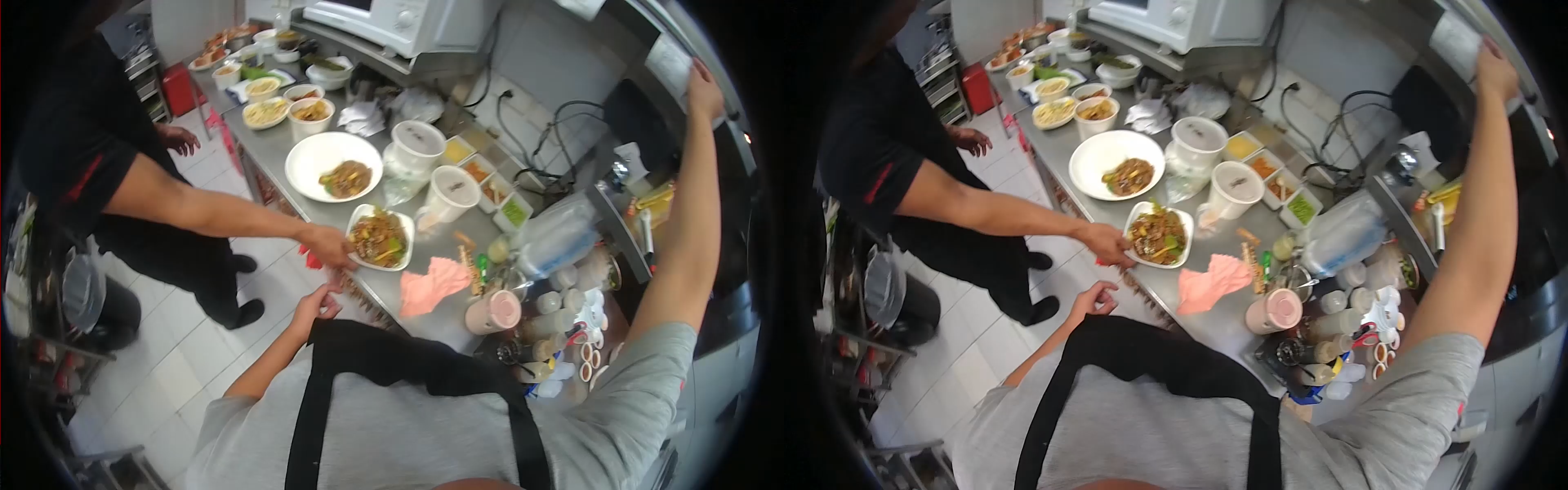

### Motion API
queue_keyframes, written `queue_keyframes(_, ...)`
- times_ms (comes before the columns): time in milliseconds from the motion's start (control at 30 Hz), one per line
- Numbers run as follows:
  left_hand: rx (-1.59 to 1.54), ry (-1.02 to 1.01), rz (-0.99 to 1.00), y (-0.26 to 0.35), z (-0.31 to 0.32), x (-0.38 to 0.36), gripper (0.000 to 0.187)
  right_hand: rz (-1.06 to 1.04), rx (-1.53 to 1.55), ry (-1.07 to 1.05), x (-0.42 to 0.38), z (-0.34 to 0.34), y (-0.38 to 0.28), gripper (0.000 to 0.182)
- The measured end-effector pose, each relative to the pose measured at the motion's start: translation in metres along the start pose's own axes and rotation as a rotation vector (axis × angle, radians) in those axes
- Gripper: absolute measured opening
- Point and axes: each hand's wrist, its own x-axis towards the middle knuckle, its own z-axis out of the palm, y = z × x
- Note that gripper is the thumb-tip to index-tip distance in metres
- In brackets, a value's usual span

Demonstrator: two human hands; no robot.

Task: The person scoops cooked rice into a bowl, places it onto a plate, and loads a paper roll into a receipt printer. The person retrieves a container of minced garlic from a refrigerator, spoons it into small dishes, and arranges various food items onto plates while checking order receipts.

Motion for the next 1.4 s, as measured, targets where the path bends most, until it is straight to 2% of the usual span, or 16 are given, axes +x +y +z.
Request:
queue_keyframes(133,-0.041,-0.042,-0.057,-0.007,-0.001,-0.007,0.030,-0.595,-0.316,0.574,-0.048,-0.058,-0.056,0.024)
queue_keyframes(233,-0.165,-0.166,-0.084,-0.015,-0.009,-0.014,0.032,-0.606,0.178,0.575,-0.106,-0.111,-0.108,0.005)
queue_keyframes(300,-0.194,-0.260,-0.086,-0.029,-0.017,-0.014,0.035,-0.479,0.677,0.181,-0.148,-0.153,-0.139,0.010)
queue_keyframes(533,-0.201,-0.360,-0.128,-0.008,-0.038,0.001,0.030,-1.112,0.967,0.400,-0.213,-0.211,-0.165,0.017)
queue_keyframes(667,-0.297,-0.348,-0.130,-0.029,-0.027,0.035,0.040,-0.789,0.749,-0.037,-0.284,-0.271,-0.144,0.019)
queue_keyframes(733,-0.415,-0.279,-0.299,0.002,-0.021,0.057,0.043,-0.606,0.765,-0.347,-0.327,-0.295,-0.154,0.020)
queue_keyframes(800,-0.462,-0.245,-0.346,0.010,-0.011,0.090,0.047,-0.176,0.913,-0.527,-0.399,-0.280,-0.163,0.020)
queue_keyframes(833,-0.428,-0.253,-0.312,0.003,-0.005,0.107,0.047,0.114,0.895,-0.764,-0.437,-0.271,-0.166,0.017)
queue_keyframes(867,-0.393,-0.247,-0.295,-0.016,0.004,0.126,0.046,0.125,0.708,-0.902,-0.478,-0.256,-0.169,0.017)
queue_keyframes(900,-0.377,-0.263,-0.393,-0.002,0.006,0.134,0.045,0.188,0.815,-1.102,-0.525,-0.236,-0.156,0.020)
queue_keyframes(933,-0.407,-0.247,-0.418,-0.002,0.012,0.139,0.043,-0.067,0.571,-1.083,-0.552,-0.232,-0.156,0.026)
queue_keyframes(1000,-0.408,-0.279,-0.444,0.004,0.017,0.150,0.034,0.171,0.575,-1.328,-0.622,-0.216,-0.145,0.031)
queue_keyframes(1133,-0.619,-0.428,-0.393,-0.025,0.015,0.166,0.033,-0.346,0.205,-0.952,-0.698,-0.220,-0.139,0.031)
queue_keyframes(1267,-0.534,-0.320,-0.451,0.018,0.010,0.143,0.030,0.161,0.517,-1.623,-0.611,-0.227,-0.135,0.019)
queue_keyframes(1367,-0.569,-0.265,-0.466,0.007,-0.005,0.121,0.037,0.106,0.649,-1.209,-0.532,-0.247,-0.107,0.011)
queue_keyframes(1400,-0.571,-0.245,-0.472,0.007,-0.013,0.111,0.038,0.157,0.466,-1.152,-0.488,-0.265,-0.101,0.011)
